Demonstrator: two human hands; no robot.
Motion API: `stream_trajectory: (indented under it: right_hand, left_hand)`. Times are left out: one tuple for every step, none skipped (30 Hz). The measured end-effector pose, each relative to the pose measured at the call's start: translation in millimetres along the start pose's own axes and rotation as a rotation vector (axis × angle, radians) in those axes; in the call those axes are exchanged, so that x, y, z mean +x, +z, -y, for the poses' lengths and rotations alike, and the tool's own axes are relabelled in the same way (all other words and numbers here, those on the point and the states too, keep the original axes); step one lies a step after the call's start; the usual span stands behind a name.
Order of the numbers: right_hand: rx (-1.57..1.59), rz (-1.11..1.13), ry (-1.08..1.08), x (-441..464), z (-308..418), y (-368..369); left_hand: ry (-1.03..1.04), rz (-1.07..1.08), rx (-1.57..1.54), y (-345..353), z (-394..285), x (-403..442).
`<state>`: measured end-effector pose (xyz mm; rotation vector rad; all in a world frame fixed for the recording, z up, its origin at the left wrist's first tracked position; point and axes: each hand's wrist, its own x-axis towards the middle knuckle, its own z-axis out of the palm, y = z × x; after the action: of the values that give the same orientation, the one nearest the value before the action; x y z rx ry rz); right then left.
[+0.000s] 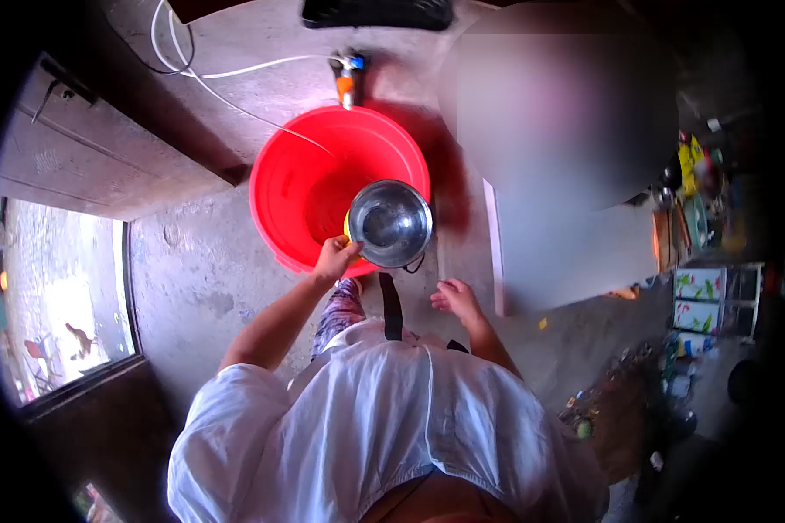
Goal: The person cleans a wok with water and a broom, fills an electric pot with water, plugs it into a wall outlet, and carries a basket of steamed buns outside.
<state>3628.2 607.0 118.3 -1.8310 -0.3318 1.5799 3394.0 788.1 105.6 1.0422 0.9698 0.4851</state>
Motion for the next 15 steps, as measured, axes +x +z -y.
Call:
stream_trajectory:
  right_hand:
    - [0.007, -0.005, -0.022, -10.6, -23.2, -12.1]
    - [0.028, -0.012, -0.024, -23.7, -49.6, -24.3]
    - [0.048, -0.035, -0.105, -38.4, -76.5, -35.2]
    - [0.066, -0.061, -0.187, -54.5, -102.2, -48.4]
    - [0.085, -0.072, -0.19, -71.7, -130.8, -63.8]
    - [0.077, -0.097, -0.157, -90.3, -160.0, -78.0]
    - [0.08, -0.13, -0.122, -107.3, -187.9, -89.3]
    - [0.153, -0.17, -0.033, -123.2, -216.8, -102.0]
    - [0.205, -0.213, -0.031, -138.5, -247.8, -110.5]
    - [0.326, -0.25, -0.009, -153.6, -278.9, -121.8]
    - [0.445, -0.29, 0.014, -173.6, -304.7, -132.4]
    - [0.511, -0.346, 0.082, -191.8, -319.7, -136.4]
    - [0.463, -0.358, 0.209, -219.0, -316.0, -143.9]
    - [0.548, -0.332, 0.274, -232.8, -334.1, -151.8]
    - [0.712, -0.303, 0.334, -234.9, -357.1, -160.6]
  left_hand:
    - [-0.01, 0.016, 0.084, 12.1, -5.2, -19.9]
    - [-0.017, 0.055, 0.073, 29.6, -12.1, -42.1]
    - [-0.024, 0.092, 0.06, 47.3, -16.6, -62.0]
    - [-0.055, 0.115, 0.092, 63.6, -13.6, -78.0]
    - [-0.056, 0.131, 0.108, 83.5, -11.3, -94.3]
    - [-0.087, 0.19, 0.08, 103.0, -11.0, -109.4]
    - [-0.124, 0.26, 0.06, 121.8, -11.7, -122.3]
    - [-0.153, 0.282, 0.151, 143.5, -10.8, -134.7]
    - [-0.163, 0.339, 0.185, 163.3, -5.6, -142.9]
    - [-0.155, 0.346, 0.212, 185.8, -0.3, -149.8]
    - [-0.147, 0.356, 0.233, 210.5, 6.1, -157.7]
    - [-0.163, 0.44, 0.178, 235.6, 4.6, -169.6]
    - [-0.172, 0.492, 0.173, 255.5, 10.3, -177.4]
    - [-0.167, 0.553, 0.168, 275.6, 16.6, -183.3]
    - [-0.241, 0.58, 0.251, 306.5, 7.6, -192.5]
